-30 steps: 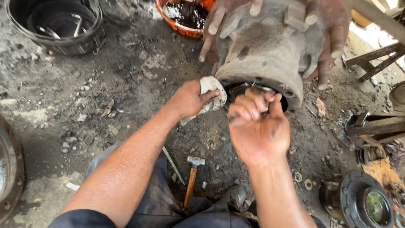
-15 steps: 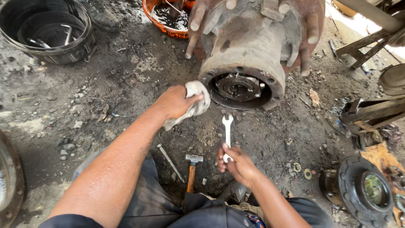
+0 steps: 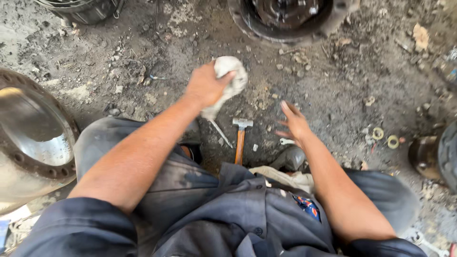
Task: The person cleans the interior of a wheel hub with a cloth, then uses a wrench and hammer to adjust internal components. A second person assists by cleaning parts in a nearby basin.
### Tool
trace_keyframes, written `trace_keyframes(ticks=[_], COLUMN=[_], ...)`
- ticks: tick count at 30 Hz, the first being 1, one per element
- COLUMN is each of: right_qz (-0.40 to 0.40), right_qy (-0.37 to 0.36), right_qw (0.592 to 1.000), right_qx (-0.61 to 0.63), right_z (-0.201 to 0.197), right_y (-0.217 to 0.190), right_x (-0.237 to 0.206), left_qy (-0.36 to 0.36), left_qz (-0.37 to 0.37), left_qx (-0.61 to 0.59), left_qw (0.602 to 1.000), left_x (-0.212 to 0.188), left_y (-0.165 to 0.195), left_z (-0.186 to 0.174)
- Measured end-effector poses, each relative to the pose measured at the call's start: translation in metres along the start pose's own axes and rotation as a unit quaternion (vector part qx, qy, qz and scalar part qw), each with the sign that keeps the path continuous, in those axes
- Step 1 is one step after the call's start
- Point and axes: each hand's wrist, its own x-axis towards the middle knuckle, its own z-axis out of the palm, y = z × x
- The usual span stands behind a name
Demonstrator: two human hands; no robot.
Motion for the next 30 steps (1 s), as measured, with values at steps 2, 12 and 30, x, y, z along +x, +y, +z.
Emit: trace_keyframes(ticks=[2, 12, 30], right_qz=[-0.053, -0.207, -0.106], right_qy=[-0.181, 0.133, -0.025], right_qw=[0.970, 0.962, 0.911], right_qx=[0.153, 0.117, -0.398], right_z=[0.030, -0.016, 0.044], right_y=[-0.015, -0.006, 0.046], right_x=[-0.022, 0.041, 0.099], left_qy=[-0.052, -0.175, -0.301], left_qz=[-0.036, -0.004, 0.056], left_qx=[-0.187, -0.148, 0.354], left_qw=[0.980, 0.973, 0.884], left_x=[-0.022, 0.009, 0.108], left_y=[0.032, 0.031, -0.042], left_z=[0.025, 0.064, 0.204])
